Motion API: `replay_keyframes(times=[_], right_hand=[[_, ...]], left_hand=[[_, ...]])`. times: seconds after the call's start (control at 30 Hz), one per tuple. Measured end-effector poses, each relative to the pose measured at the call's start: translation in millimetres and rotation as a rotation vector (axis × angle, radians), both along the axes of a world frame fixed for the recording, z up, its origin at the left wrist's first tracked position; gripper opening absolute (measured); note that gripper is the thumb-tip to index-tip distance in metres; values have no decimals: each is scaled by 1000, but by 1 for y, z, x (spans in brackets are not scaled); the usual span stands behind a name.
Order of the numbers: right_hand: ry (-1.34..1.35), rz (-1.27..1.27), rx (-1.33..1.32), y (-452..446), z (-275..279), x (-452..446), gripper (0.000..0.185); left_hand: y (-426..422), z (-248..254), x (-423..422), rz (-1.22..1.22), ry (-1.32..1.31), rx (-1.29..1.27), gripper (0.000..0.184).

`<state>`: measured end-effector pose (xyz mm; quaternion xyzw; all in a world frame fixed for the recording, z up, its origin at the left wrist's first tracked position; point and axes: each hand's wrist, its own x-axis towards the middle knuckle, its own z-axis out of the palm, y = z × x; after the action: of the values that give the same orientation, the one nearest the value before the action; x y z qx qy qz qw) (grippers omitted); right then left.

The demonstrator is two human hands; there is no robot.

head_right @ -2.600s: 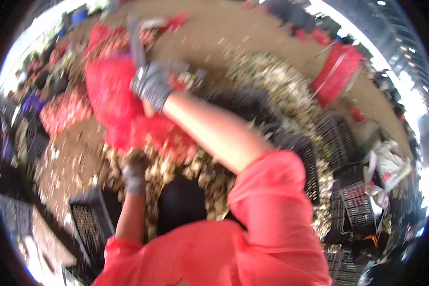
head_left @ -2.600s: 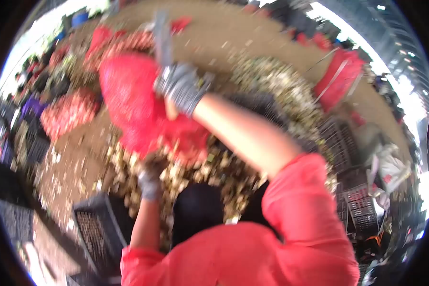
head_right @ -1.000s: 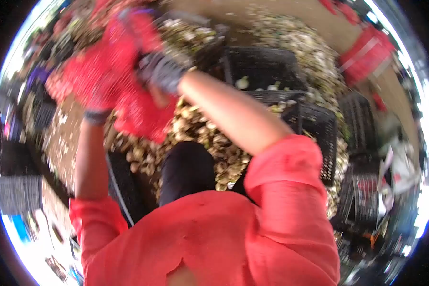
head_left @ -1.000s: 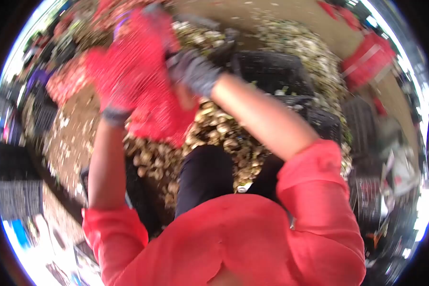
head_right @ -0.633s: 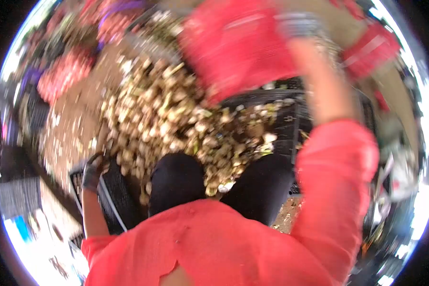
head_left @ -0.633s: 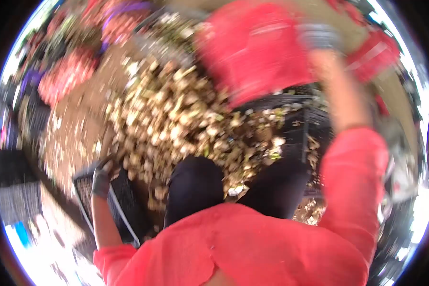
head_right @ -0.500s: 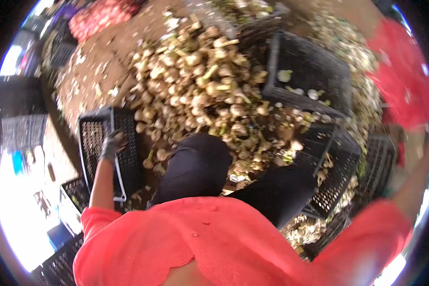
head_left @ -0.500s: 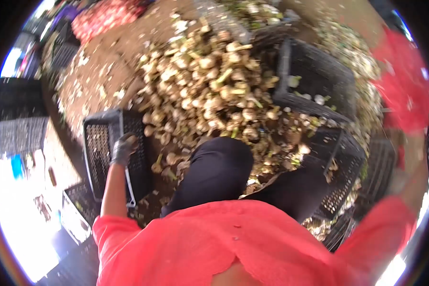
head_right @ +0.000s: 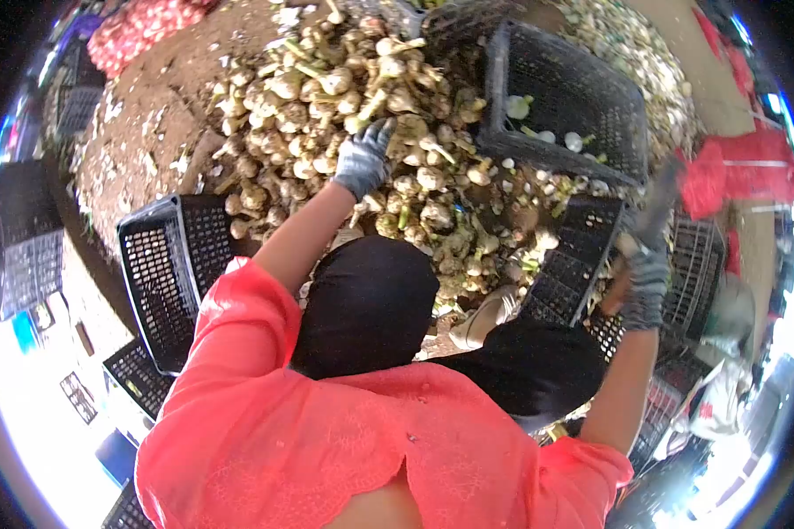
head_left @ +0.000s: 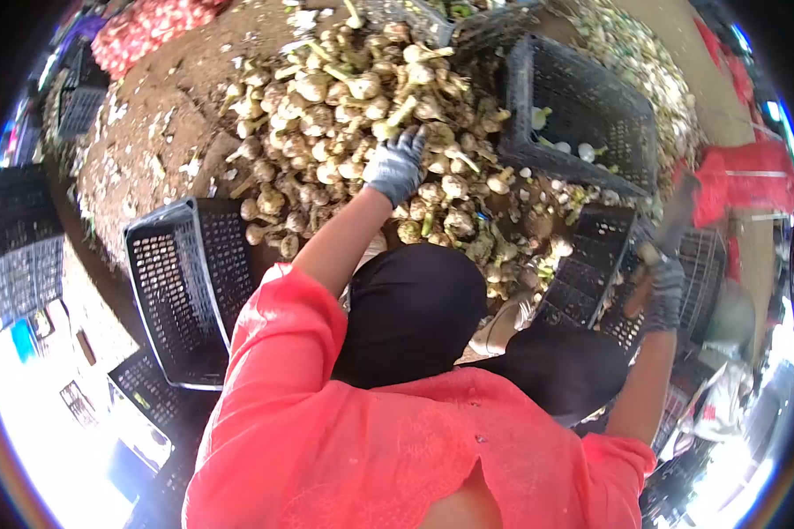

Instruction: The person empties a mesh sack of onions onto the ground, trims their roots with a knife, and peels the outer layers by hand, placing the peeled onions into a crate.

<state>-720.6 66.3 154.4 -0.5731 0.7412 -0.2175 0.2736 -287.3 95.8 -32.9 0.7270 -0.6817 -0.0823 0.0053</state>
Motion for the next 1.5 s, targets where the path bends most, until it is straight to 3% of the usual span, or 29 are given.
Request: replay_keyframes(times=[0.03,0.07,0.13,0.17,0.2,0.27,0.3,0.37,0.4,0.43,0.5,0.57,0.67,0.7,0.77,0.87,0.97,1.0,1.03,1.1,1.17,1.23,1.27,1.3,1.4,1.5], right_hand=[[-31,79,17,9,9,35,23],[-137,142,119,24,36,88,21],[-314,122,104,39,30,115,26],[-344,159,18,42,19,114,30],[-498,117,161,51,41,135,32],[-620,128,115,61,40,144,32],[-663,135,89,64,39,146,33],[-396,224,69,59,19,132,35],[-50,392,-178,63,31,133,39],[41,447,-146,66,37,131,34],[258,476,-308,76,50,137,26],[325,507,-300,89,63,136,19],[295,480,-187,101,55,121,20],[312,453,-184,106,48,115,20],[348,413,-169,115,37,104,22],[346,414,-92,129,26,85,22],[414,384,136,135,2,61,25],[451,404,283,133,-18,41,28],[486,421,426,129,-42,21,32],[562,566,459,122,-110,-19,33],[323,419,464,126,-118,-28,31],[-233,-37,390,127,-85,-7,25],[-391,-123,470,122,-101,-1,28],[-406,-25,397,124,-95,9,31],[-345,248,237,121,-70,32,42],[-535,87,368,119,-30,39,43]], left_hand=[[-15,-7,-4,-5,-117,74,55],[-26,3,-4,-4,-50,168,52],[-42,1,2,50,35,222,43],[-45,11,3,117,215,235,47],[-44,12,4,264,622,186,48],[-39,36,-9,455,1251,144,52],[-47,16,-4,348,1328,204,54],[-32,92,-22,37,1263,274,54],[-25,137,-38,81,1438,444,51],[-21,152,-48,-55,1373,417,48],[-9,192,-75,-292,973,281,40],[2,213,-100,-430,560,245,37],[20,221,-135,-329,589,341,47],[25,224,-145,-290,469,376,46],[36,218,-159,-409,492,312,46],[31,147,-177,-507,387,261,45],[47,174,-203,-361,506,419,48],[46,154,-206,-223,669,381,45],[54,163,-211,8,1114,475,39],[47,156,-208,184,1280,461,32],[47,142,-213,251,1345,546,29],[54,122,-219,390,1557,692,26],[52,100,-224,646,1589,883,30],[62,113,-232,739,1675,948,33],[70,106,-236,571,1917,1155,41],[81,120,-223,517,1868,1008,42]])
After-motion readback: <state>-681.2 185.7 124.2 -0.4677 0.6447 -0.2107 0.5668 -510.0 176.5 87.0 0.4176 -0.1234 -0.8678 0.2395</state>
